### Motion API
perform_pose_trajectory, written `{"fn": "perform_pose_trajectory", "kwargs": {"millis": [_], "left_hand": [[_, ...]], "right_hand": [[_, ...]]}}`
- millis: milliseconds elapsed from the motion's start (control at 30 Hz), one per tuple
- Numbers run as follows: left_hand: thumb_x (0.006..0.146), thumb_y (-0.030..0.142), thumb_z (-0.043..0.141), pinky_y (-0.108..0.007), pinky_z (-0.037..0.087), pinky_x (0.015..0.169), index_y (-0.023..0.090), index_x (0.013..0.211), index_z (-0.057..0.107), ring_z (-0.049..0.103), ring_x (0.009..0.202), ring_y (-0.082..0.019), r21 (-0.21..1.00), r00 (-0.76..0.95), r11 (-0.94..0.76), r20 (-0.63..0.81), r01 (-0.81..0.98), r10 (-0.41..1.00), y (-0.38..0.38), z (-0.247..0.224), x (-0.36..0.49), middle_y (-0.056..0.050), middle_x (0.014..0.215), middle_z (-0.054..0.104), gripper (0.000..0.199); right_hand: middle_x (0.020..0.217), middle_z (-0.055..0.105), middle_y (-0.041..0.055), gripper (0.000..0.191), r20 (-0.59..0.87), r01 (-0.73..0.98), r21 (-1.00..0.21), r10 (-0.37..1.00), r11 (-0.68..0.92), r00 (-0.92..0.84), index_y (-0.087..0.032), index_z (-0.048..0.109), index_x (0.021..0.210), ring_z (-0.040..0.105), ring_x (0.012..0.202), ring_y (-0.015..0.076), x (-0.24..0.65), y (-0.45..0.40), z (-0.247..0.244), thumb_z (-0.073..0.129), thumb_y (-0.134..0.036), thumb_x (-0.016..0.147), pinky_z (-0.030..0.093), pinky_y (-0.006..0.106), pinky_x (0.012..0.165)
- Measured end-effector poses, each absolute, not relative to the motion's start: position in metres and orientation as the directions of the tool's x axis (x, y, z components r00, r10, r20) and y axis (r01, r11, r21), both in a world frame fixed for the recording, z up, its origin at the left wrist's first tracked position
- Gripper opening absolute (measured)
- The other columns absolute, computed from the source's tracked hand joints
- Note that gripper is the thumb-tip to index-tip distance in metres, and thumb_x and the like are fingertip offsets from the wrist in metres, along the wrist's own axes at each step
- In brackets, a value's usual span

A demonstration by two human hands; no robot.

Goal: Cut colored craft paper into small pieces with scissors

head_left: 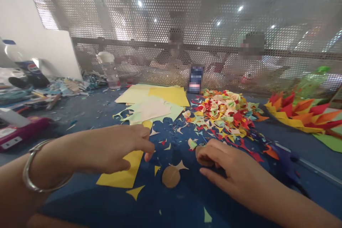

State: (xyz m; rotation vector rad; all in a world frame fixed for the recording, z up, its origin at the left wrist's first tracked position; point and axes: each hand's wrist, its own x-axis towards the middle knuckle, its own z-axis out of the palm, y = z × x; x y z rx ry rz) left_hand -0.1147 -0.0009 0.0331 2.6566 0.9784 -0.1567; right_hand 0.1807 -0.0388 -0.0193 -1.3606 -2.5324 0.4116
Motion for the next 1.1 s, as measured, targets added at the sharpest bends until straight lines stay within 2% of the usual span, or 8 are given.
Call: {"fn": "perform_pose_trajectory", "kwargs": {"millis": [233, 333, 467, 633, 733, 800, 967, 1100], "left_hand": [[0.068, 0.006, 0.056, -0.029, 0.042, 0.076, 0.029, 0.085, 0.064, 0.055, 0.09, -0.02, 0.235, 0.755, -0.717, -0.204, 0.656, 0.623, -0.006, 0.028, -0.124, 0.001, 0.096, 0.057, 0.029], [0.074, 0.014, 0.057, -0.031, 0.043, 0.081, 0.03, 0.1, 0.062, 0.056, 0.094, -0.022, 0.23, 0.714, -0.676, -0.199, 0.7, 0.671, -0.013, 0.029, -0.131, -0.001, 0.102, 0.058, 0.031], [0.078, 0.036, 0.059, -0.034, 0.046, 0.081, 0.029, 0.12, 0.052, 0.059, 0.096, -0.025, 0.228, 0.511, -0.484, -0.075, 0.845, 0.856, -0.023, 0.014, -0.144, -0.002, 0.113, 0.057, 0.043], [0.078, 0.053, 0.058, -0.04, 0.049, 0.084, 0.033, 0.136, 0.036, 0.059, 0.103, -0.03, 0.34, 0.326, -0.318, 0.035, 0.885, 0.945, -0.031, -0.015, -0.147, -0.006, 0.13, 0.047, 0.065], [0.083, 0.05, 0.051, -0.039, 0.053, 0.079, 0.033, 0.135, 0.036, 0.063, 0.095, -0.027, 0.484, 0.255, -0.237, 0.029, 0.842, 0.966, -0.034, -0.02, -0.145, -0.008, 0.134, 0.044, 0.057], [0.082, 0.046, 0.052, -0.038, 0.055, 0.077, 0.031, 0.131, 0.042, 0.064, 0.092, -0.025, 0.518, 0.251, -0.213, -0.005, 0.829, 0.968, -0.036, -0.017, -0.147, -0.008, 0.131, 0.048, 0.052], [0.075, 0.032, 0.058, -0.045, 0.049, 0.09, 0.03, 0.108, 0.063, 0.06, 0.105, -0.03, 0.314, 0.432, -0.42, 0.032, 0.852, 0.901, -0.048, -0.009, -0.149, -0.003, 0.119, 0.063, 0.034], [0.07, 0.017, 0.052, -0.041, 0.048, 0.095, 0.036, 0.111, 0.064, 0.059, 0.111, -0.027, 0.228, 0.593, -0.577, -0.004, 0.784, 0.805, -0.057, -0.002, -0.14, 0.001, 0.12, 0.065, 0.047]], "right_hand": [[0.091, 0.053, 0.0012, 0.005, 0.074, 0.769, -0.361, 0.839, 0.527, -0.54, -0.022, 0.055, 0.092, 0.052, 0.079, 0.0166, 0.179, -0.039, -0.02, 0.056, -0.018, 0.088, 0.042, 0.031, 0.069], [0.092, 0.053, 0.0014, 0.006, 0.073, 0.772, -0.355, 0.839, 0.527, -0.54, -0.022, 0.055, 0.093, 0.053, 0.08, 0.017, 0.18, -0.04, -0.021, 0.055, -0.019, 0.088, 0.043, 0.032, 0.07], [0.092, 0.053, 0.0013, 0.007, 0.073, 0.774, -0.351, 0.84, 0.526, -0.538, -0.022, 0.055, 0.093, 0.053, 0.078, 0.0168, 0.18, -0.041, -0.021, 0.055, -0.019, 0.088, 0.043, 0.032, 0.069], [0.091, 0.053, 0.0009, 0.004, 0.077, 0.77, -0.355, 0.837, 0.53, -0.541, -0.022, 0.055, 0.091, 0.053, 0.077, 0.0163, 0.18, -0.042, -0.02, 0.055, -0.019, 0.088, 0.043, 0.03, 0.068], [0.091, 0.053, 0.0012, 0.004, 0.071, 0.776, -0.348, 0.84, 0.526, -0.538, -0.022, 0.054, 0.092, 0.053, 0.077, 0.0165, 0.18, -0.044, -0.02, 0.055, -0.02, 0.088, 0.043, 0.03, 0.067], [0.092, 0.053, 0.0014, 0.005, 0.074, 0.778, -0.341, 0.84, 0.527, -0.537, -0.022, 0.054, 0.092, 0.053, 0.078, 0.0168, 0.18, -0.044, -0.02, 0.055, -0.02, 0.088, 0.043, 0.031, 0.068], [0.091, 0.053, 0.0012, 0.005, 0.069, 0.779, -0.343, 0.841, 0.525, -0.537, -0.022, 0.054, 0.09, 0.053, 0.076, 0.0162, 0.179, -0.042, -0.02, 0.055, -0.018, 0.087, 0.043, 0.03, 0.067], [0.091, 0.053, 0.0014, 0.004, 0.08, 0.778, -0.342, 0.841, 0.527, -0.535, -0.022, 0.055, 0.091, 0.053, 0.077, 0.0162, 0.178, -0.043, -0.02, 0.054, -0.019, 0.088, 0.043, 0.03, 0.068]]}}
